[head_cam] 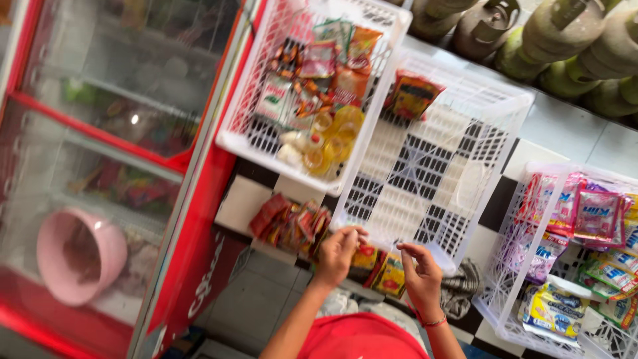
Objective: The person wipes multiple small snack packets with a cloth and places them into a white plastic basket. The person handles each packet individually, wiping it before stacking it in the basket.
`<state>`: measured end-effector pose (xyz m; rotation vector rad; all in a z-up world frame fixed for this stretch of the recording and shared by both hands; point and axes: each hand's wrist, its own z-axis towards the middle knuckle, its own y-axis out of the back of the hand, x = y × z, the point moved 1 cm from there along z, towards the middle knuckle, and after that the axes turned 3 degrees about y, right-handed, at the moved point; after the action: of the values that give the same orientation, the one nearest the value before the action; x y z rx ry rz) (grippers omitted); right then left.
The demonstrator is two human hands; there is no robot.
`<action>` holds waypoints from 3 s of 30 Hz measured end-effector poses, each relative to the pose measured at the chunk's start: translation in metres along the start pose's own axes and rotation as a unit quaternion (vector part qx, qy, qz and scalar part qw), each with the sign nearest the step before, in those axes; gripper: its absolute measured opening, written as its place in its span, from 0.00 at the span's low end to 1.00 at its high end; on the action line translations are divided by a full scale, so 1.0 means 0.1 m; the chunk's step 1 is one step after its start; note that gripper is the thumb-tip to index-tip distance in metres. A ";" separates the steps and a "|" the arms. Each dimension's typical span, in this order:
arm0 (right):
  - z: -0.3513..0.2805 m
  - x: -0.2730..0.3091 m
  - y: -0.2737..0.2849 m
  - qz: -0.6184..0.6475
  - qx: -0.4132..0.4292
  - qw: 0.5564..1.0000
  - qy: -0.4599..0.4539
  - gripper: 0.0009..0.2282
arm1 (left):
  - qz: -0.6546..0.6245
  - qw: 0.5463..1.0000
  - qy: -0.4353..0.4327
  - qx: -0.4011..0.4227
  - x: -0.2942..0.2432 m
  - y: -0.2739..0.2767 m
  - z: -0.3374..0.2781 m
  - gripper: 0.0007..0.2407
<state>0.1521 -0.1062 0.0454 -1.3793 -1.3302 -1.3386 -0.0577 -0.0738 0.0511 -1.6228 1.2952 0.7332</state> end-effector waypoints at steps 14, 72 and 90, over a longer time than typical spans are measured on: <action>-0.49 -0.17 -0.48 -0.380 0.294 0.877 0.011 0.22 | 0.439 0.891 -0.079 -0.080 0.37 0.43 -0.66 0.17; -0.80 1.37 0.36 -0.154 0.021 0.966 0.206 0.23 | 0.265 0.927 -0.262 0.043 -0.21 -0.89 -1.36 0.14; -0.89 1.65 0.39 -0.058 -0.018 0.967 0.247 0.24 | 0.276 0.939 -0.198 0.057 -1.06 -0.95 -1.52 0.13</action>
<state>0.1585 -0.1731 0.2244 -0.9116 -1.0601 -1.6573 -0.0089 -0.1628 0.2326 -0.9435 1.4632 1.2281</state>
